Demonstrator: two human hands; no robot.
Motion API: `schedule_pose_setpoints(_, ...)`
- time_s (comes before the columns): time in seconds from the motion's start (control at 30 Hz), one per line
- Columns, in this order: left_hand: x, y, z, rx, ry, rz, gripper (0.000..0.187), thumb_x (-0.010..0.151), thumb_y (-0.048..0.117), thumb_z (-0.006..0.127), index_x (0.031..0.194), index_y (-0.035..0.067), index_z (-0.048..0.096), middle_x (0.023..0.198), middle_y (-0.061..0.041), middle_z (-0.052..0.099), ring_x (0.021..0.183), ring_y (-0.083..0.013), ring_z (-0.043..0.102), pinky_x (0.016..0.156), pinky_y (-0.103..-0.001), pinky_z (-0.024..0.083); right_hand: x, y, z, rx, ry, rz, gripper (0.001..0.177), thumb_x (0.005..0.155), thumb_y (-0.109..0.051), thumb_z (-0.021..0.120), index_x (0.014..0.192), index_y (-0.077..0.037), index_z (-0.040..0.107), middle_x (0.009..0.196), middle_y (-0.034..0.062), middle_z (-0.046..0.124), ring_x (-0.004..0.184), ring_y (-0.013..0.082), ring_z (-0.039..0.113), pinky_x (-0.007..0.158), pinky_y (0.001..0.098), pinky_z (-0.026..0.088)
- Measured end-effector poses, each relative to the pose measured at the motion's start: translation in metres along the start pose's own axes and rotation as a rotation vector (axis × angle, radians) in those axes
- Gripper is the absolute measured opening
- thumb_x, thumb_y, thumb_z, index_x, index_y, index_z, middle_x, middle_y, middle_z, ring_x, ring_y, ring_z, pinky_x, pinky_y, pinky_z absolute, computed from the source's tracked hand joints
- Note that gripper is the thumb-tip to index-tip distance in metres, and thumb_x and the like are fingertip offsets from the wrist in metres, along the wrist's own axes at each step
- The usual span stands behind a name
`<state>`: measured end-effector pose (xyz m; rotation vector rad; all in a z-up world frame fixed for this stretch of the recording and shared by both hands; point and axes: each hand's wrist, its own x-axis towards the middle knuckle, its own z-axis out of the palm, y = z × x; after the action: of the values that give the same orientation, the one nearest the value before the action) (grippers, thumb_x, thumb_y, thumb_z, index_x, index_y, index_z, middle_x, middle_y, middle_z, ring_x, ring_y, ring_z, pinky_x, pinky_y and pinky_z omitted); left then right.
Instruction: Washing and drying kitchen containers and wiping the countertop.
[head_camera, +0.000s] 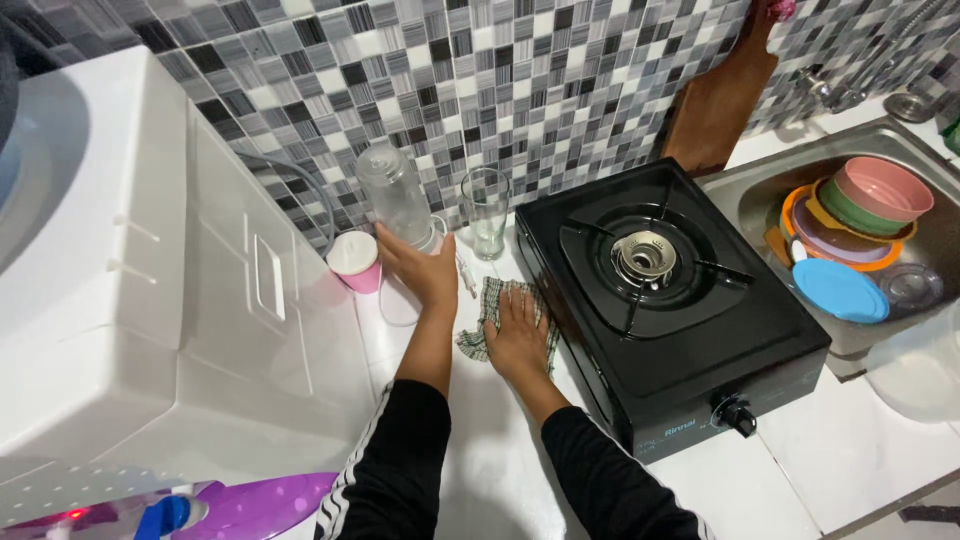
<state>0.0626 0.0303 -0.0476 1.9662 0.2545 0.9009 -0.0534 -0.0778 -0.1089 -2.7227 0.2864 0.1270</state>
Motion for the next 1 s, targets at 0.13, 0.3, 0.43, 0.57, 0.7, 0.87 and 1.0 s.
schedule_pose_setpoints(0.13, 0.012, -0.008, 0.013, 0.003, 0.036, -0.022, 0.116, 0.070, 0.026, 0.096, 0.155, -0.002, 0.022, 0.151, -0.029, 0.040, 0.141, -0.0462, 0.039, 0.117, -0.051, 0.034, -0.001, 0.000, -0.006, 0.047, -0.030, 0.001, 0.071, 0.103, -0.045, 0.036, 0.162, -0.011, 0.017, 0.171, 0.0074, 0.007, 0.158, 0.0268, 0.001, 0.124, 0.0506, 0.002)
schedule_pose_setpoints(0.3, 0.025, -0.022, 0.021, -0.010, 0.020, -0.061, 0.124, 0.062, 0.023, 0.099, 0.155, 0.002, 0.020, 0.148, -0.032, 0.040, 0.133, -0.0483, 0.043, 0.111, -0.050, 0.039, -0.004, -0.001, -0.013, 0.082, -0.056, -0.013, 0.071, 0.103, -0.044, 0.037, 0.162, -0.010, 0.017, 0.172, 0.0094, 0.007, 0.158, 0.0274, -0.001, 0.125, 0.0503, 0.000)
schedule_pose_setpoints(0.43, 0.025, -0.027, 0.020, 0.006, 0.013, -0.028, 0.116, 0.064, 0.021, 0.097, 0.154, 0.004, 0.025, 0.146, -0.028, 0.047, 0.132, -0.0470, 0.048, 0.111, -0.050, 0.040, -0.001, 0.002, -0.006, 0.105, -0.044, -0.015, 0.071, 0.102, -0.044, 0.038, 0.162, -0.011, 0.019, 0.172, 0.0094, 0.009, 0.159, 0.0277, 0.000, 0.125, 0.0505, 0.001)
schedule_pose_setpoints(0.57, 0.027, -0.038, 0.021, -0.019, 0.028, -0.011, 0.111, 0.064, 0.020, 0.098, 0.151, 0.002, 0.030, 0.144, -0.028, 0.050, 0.131, -0.0465, 0.049, 0.110, -0.049, 0.041, 0.002, 0.004, 0.000, 0.086, -0.014, -0.024, 0.072, 0.101, -0.044, 0.039, 0.162, -0.011, 0.019, 0.171, 0.0095, 0.010, 0.158, 0.0279, 0.001, 0.124, 0.0506, 0.000)
schedule_pose_setpoints(0.7, 0.034, -0.038, 0.017, -0.049, -0.020, -0.041, 0.104, 0.067, 0.018, 0.094, 0.152, 0.004, 0.035, 0.144, -0.026, 0.053, 0.134, -0.0439, 0.051, 0.113, -0.048, 0.041, 0.002, 0.003, 0.000, 0.047, -0.006, -0.018, 0.072, 0.101, -0.043, 0.041, 0.161, -0.010, 0.020, 0.171, 0.0100, 0.011, 0.157, 0.0281, 0.003, 0.124, 0.0511, 0.000)
schedule_pose_setpoints(0.87, 0.034, -0.046, 0.019, -0.048, -0.015, -0.019, 0.111, 0.064, 0.028, 0.098, 0.149, 0.000, 0.033, 0.144, -0.029, 0.049, 0.134, -0.0452, 0.048, 0.113, -0.048, 0.039, 0.001, 0.001, 0.000, 0.018, 0.024, -0.024, 0.071, 0.101, -0.043, 0.043, 0.161, -0.009, 0.023, 0.171, 0.0102, 0.013, 0.157, 0.0289, 0.007, 0.125, 0.0525, 0.002)
schedule_pose_setpoints(1.0, 0.034, -0.039, 0.016, 0.010, -0.028, -0.004, 0.115, 0.062, 0.039, 0.100, 0.147, -0.003, 0.034, 0.143, -0.029, 0.048, 0.133, -0.0457, 0.046, 0.113, -0.050, 0.035, 0.004, 0.002, 0.001, 0.009, 0.014, -0.005, 0.072, 0.101, -0.044, 0.043, 0.161, -0.010, 0.023, 0.171, 0.0089, 0.013, 0.157, 0.0275, 0.007, 0.125, 0.0523, 0.004)
